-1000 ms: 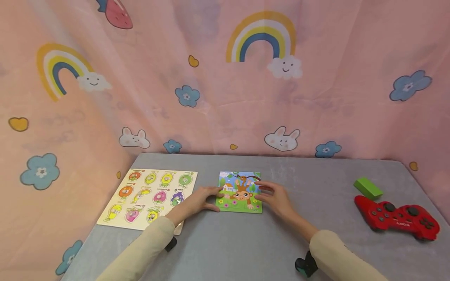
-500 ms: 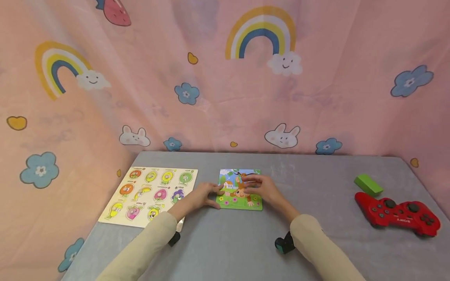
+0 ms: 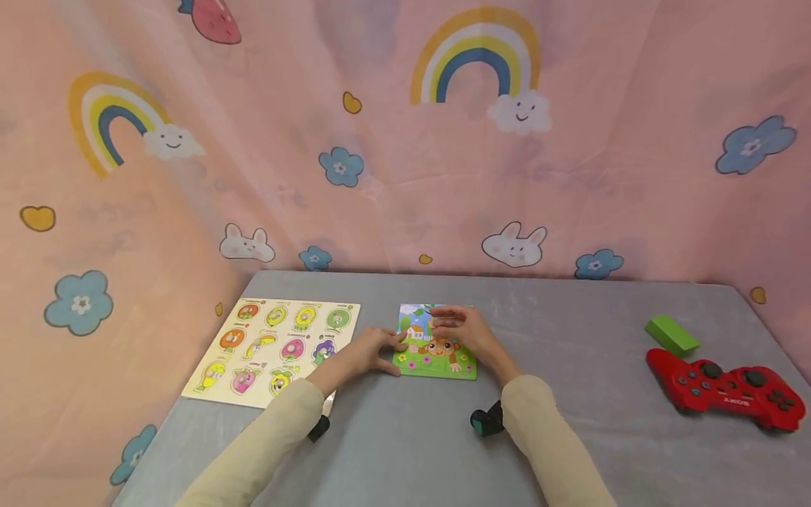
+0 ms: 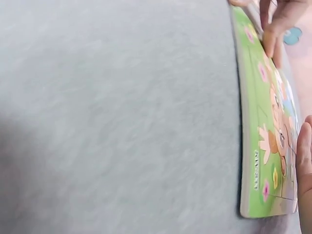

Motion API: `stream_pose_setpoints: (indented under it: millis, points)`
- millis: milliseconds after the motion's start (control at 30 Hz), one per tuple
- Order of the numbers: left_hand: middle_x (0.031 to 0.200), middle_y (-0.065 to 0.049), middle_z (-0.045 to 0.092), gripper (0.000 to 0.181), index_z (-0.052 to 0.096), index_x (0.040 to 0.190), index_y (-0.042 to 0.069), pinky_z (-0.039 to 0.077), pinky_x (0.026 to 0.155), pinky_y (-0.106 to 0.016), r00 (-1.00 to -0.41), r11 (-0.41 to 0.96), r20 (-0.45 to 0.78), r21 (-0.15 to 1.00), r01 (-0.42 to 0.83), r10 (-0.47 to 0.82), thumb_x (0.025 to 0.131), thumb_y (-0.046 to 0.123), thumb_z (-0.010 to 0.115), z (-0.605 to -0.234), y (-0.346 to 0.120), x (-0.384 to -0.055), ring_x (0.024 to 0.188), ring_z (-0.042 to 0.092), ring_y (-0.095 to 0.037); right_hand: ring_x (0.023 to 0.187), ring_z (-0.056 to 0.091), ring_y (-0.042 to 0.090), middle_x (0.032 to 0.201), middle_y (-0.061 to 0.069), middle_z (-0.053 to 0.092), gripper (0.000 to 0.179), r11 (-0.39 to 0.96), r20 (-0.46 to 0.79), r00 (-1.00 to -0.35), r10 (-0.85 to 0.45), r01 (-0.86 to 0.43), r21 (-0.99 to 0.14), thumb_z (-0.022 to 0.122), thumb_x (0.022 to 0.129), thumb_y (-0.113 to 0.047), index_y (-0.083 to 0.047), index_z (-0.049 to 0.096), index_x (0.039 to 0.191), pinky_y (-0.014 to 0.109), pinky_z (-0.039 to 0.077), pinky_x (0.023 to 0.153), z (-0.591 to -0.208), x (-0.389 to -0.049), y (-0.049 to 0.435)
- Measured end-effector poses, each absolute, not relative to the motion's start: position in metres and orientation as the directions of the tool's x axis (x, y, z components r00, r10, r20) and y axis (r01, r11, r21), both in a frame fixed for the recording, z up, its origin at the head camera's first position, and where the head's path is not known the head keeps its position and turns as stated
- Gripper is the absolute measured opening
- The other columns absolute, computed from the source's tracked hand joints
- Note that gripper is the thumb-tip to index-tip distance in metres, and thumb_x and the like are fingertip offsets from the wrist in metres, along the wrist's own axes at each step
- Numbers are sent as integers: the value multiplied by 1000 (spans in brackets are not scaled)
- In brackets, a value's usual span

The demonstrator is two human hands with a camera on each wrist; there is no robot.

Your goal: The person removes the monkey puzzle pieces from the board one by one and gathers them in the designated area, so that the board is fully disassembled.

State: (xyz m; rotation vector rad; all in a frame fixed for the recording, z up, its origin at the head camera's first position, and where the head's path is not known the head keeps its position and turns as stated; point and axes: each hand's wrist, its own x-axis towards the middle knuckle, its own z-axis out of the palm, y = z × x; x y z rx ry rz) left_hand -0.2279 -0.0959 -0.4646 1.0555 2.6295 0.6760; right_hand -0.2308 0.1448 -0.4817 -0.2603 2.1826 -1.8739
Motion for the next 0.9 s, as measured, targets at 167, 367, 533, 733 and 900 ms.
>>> stream_pose_setpoints:
  millis: [167, 367, 533, 733, 900]
  points:
    - [131, -12, 56, 51, 66, 115, 0, 45, 102, -33, -725, 645, -52, 501, 576, 687, 71, 18, 83, -464, -96, -228, 119, 56, -26, 116, 57, 35, 126, 26, 57, 45, 149, -79, -956, -283, 37, -988, 67, 88, -1, 8, 52, 130, 28, 52, 92, -483, -240, 139]
    - [131, -12, 56, 50, 67, 115, 2, 44, 103, -32, -734, 661, -58, 487, 571, 676, 71, 19, 83, -465, -95, -228, 120, 55, -25, 115, 57, 37, 129, 29, 54, 43, 156, -59, -953, -297, 12, -988, 64, 89, 3, 12, 51, 129, 28, 53, 90, -481, -244, 131]
    - [132, -10, 55, 51, 66, 117, 2, 43, 103, -32, -735, 670, -78, 483, 563, 674, 72, 20, 82, -466, -93, -228, 121, 54, -25, 112, 58, 38, 125, 28, 57, 41, 222, -54, -946, -319, -19, -975, 65, 88, 3, 12, 54, 127, 33, 54, 90, -479, -249, 130]
    - [130, -11, 57, 52, 66, 116, 1, 47, 99, -28, -721, 660, -57, 458, 596, 691, 71, 21, 84, -466, -92, -229, 117, 58, -24, 90, 64, 30, 108, 25, 64, 37, 360, -11, -936, -353, -124, -925, 69, 85, 1, 12, 59, 120, 27, 56, 75, -478, -257, 130]
    - [130, -10, 57, 52, 66, 116, 2, 47, 98, -27, -726, 671, -70, 450, 589, 684, 71, 21, 84, -465, -93, -229, 115, 59, -22, 72, 58, 14, 91, 15, 65, 38, 449, -23, -936, -352, -147, -881, 75, 82, -5, 8, 64, 116, 21, 50, 63, -478, -266, 126]
